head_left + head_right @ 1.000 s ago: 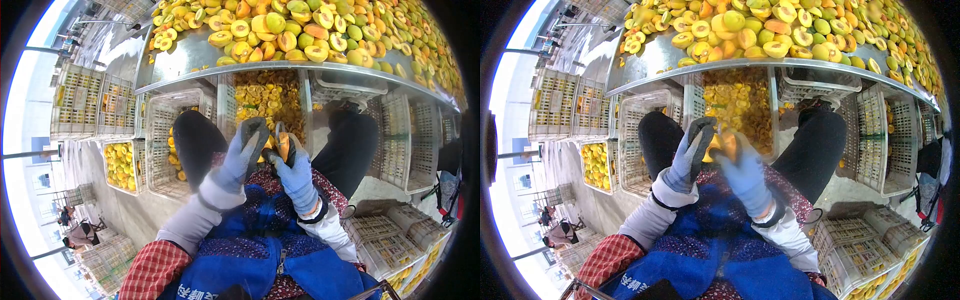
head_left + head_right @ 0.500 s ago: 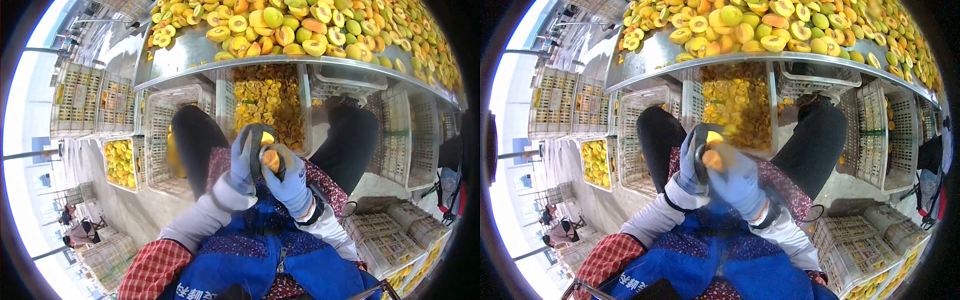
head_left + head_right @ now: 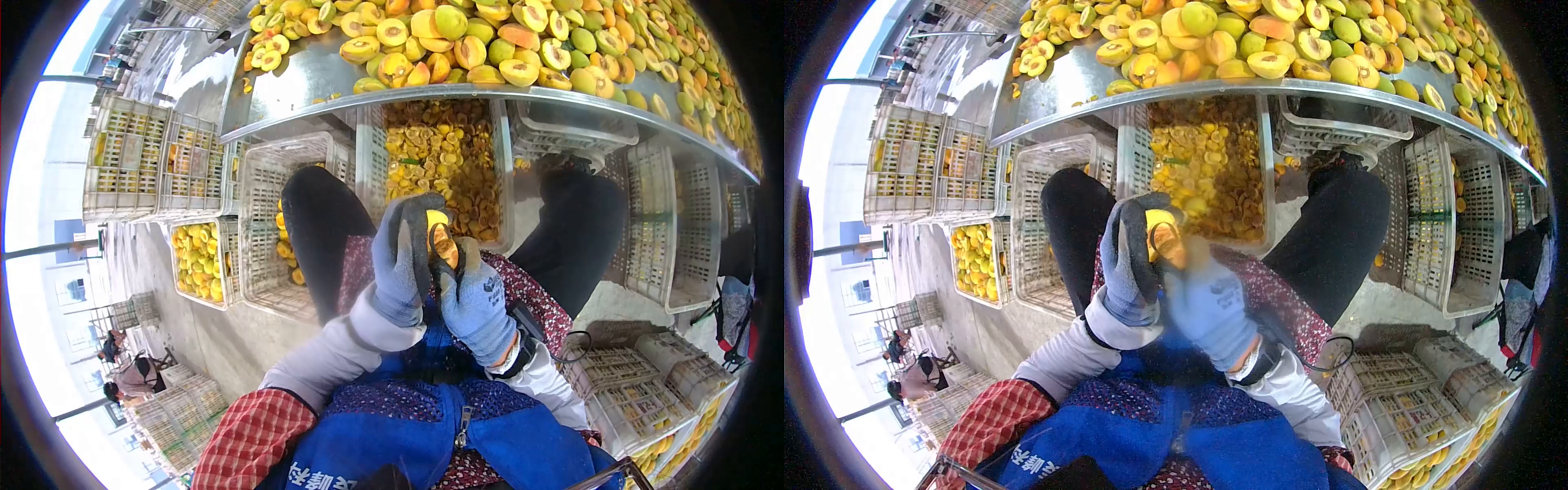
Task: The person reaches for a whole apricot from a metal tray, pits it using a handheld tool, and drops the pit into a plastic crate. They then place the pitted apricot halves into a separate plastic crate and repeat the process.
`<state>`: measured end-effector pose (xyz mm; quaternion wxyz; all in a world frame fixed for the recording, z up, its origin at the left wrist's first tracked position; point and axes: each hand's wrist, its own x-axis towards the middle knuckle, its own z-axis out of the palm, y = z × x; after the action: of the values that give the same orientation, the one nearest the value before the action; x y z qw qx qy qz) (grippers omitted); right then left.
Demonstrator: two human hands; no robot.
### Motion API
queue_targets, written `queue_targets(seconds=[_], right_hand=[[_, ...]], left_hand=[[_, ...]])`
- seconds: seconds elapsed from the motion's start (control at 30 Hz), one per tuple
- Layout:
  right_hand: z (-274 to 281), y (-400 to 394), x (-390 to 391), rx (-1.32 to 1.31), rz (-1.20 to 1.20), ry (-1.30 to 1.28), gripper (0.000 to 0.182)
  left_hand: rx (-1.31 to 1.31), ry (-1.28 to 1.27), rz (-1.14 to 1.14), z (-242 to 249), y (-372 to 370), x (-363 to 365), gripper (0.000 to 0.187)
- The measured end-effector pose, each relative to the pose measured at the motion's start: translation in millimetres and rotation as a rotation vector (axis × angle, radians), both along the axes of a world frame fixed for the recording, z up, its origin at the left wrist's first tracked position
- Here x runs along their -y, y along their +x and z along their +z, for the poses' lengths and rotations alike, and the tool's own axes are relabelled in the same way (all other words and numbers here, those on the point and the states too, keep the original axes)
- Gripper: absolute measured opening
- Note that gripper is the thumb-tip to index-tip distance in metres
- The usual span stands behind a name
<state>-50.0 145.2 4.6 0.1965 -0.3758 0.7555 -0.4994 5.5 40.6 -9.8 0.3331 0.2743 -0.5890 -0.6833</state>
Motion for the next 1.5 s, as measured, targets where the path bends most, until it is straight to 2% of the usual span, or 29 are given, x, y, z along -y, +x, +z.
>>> queue_targets(seconds=[0.03,0.17,0.27,0.37,0.47,0.57,0.63,0.67,0.7,0.77,0.9,0.97,1.03,1.1,1.2,1.27,1.33,1.4,1.47,1.5], right_hand=[[-2,1,1,0.013,-0.019,-0.046,0.032],[-11,6,1,0.056,-0.011,-0.066,0.037],[-19,10,-3,0.001,-0.018,-0.151,0.043],[-25,12,-8,0.135,0.033,-0.111,0.043],[-34,14,-12,0.147,0.039,-0.127,0.043],[-52,21,-16,-0.004,-0.052,-0.283,0.039],[-50,23,-20,1.216,-0.004,-0.320,0.037],[-51,23,-19,1.217,-0.003,-0.322,0.037],[-53,23,-17,1.204,0.007,-0.328,0.029],[-54,22,-14,1.176,0.026,-0.337,0.020],[-32,16,-11,1.349,-0.052,-0.251,0.026],[-33,8,-13,1.866,0.077,-0.275,0.036],[-25,4,-15,1.824,0.133,-0.215,0.042],[-23,-1,-15,1.948,0.258,-0.339,0.038],[-16,-2,-14,1.880,0.209,-0.238,0.044],[-23,-1,-15,1.879,0.199,-0.212,0.045],[-31,-2,-16,2.163,0.374,-0.334,0.045],[-27,1,-16,2.194,0.365,-0.377,0.045],[-26,1,-12,2.217,0.359,-0.429,0.046],[-30,3,-11,2.247,0.409,-0.483,0.046]], left_hand=[[0.023,-0.118,0.004,-1,0,0,0.033],[-0.002,-0.090,0.037,3,0,-4,0.029],[-0.024,-0.164,-0.006,9,-2,-2,0.025],[-0.014,-0.109,-0.106,16,-5,3,0.021],[0.169,-0.227,-0.314,21,-8,14,0.019],[0.119,-0.236,-0.420,12,-12,22,0.019],[0.153,-0.273,-0.451,13,-15,26,0.018],[0.188,-0.309,-0.479,13,-16,27,0.018],[0.190,-0.310,-0.481,14,-18,27,0.018],[0.345,-0.475,-0.480,14,-19,26,0.025],[0.313,-0.594,-0.434,9,-18,25,0.027],[0.058,-0.382,-0.422,5,-17,24,0.018],[0.018,-0.296,-0.421,4,-20,22,0.018],[-0.028,-0.208,-0.428,3,-21,22,0.019],[0.023,-0.188,-0.446,1,-21,25,0.019],[0.050,-0.316,-0.542,-4,-19,30,0.019],[0.124,-0.369,-0.598,3,-20,36,0.022],[0.197,-0.430,-0.650,5,-20,35,0.027],[-0.047,-0.091,-0.500,0,-22,25,0.021],[-0.049,-0.090,-0.504,-2,-19,23,0.021]])
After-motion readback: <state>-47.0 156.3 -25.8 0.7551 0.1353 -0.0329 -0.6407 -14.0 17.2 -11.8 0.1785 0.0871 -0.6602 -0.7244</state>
